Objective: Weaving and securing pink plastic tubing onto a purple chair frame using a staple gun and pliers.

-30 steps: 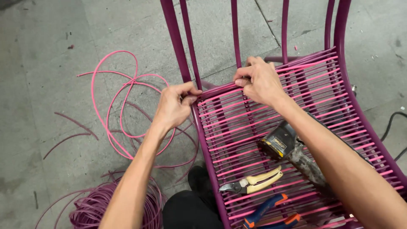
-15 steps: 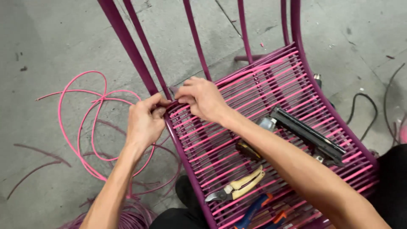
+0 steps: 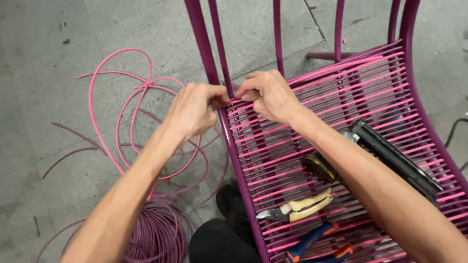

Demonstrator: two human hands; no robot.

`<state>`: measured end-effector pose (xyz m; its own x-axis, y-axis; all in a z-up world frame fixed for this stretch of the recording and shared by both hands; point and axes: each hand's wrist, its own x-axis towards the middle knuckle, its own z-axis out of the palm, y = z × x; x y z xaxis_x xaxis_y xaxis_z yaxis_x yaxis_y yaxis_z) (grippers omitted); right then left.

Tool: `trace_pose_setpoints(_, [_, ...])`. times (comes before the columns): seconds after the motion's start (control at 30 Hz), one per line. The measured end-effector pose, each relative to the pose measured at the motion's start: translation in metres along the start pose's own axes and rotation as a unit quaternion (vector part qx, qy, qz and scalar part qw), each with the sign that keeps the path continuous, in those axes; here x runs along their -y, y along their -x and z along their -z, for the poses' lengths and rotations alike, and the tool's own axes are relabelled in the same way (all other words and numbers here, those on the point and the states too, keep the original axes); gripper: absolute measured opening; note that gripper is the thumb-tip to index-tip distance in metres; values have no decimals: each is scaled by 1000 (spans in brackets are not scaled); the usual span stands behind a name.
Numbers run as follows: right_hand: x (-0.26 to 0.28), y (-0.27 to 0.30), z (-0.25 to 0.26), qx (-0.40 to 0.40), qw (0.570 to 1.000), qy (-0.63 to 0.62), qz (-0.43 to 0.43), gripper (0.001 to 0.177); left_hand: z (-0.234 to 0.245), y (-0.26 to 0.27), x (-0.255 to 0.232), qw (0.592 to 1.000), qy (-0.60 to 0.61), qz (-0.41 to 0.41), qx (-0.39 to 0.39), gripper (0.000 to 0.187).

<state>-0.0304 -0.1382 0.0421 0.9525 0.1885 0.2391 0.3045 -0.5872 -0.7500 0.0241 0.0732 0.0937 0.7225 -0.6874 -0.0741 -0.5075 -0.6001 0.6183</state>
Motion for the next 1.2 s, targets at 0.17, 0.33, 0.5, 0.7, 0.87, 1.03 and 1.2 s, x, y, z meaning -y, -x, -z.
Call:
trace_pose_setpoints(0.17, [8,-6,-1,-18,999,-14,-30,22,-7,11,2,998,-1,-38,-55,19])
trace_pose_setpoints(0.33, [14,-4,-1,-34,999,22,-3,21,-41,53,-42,918,-141,-100,-356,26])
trace_pose_setpoints(0.5, [6,-6,-2,1,999,-2,-49,17,-108,73,26,806,546,125,-193,16])
trace_pose_setpoints(0.7, [9,-9,1,7,1000,0,-28,20,-101,63,89,669,677,260,-165,31])
trace_pose_setpoints(0.87, [10,-13,-2,12,998,-8,-58,21,-93,51,62,614,738,143,-241,33])
trace_pose_setpoints(1.03, [5,-12,-1,15,996,-8,-88,21,-93,36,55,523,807,12,-274,19])
trace_pose_setpoints(1.2, [9,-9,1,20,998,-2,-62,24,-108,10,73,557,758,-90,-326,33])
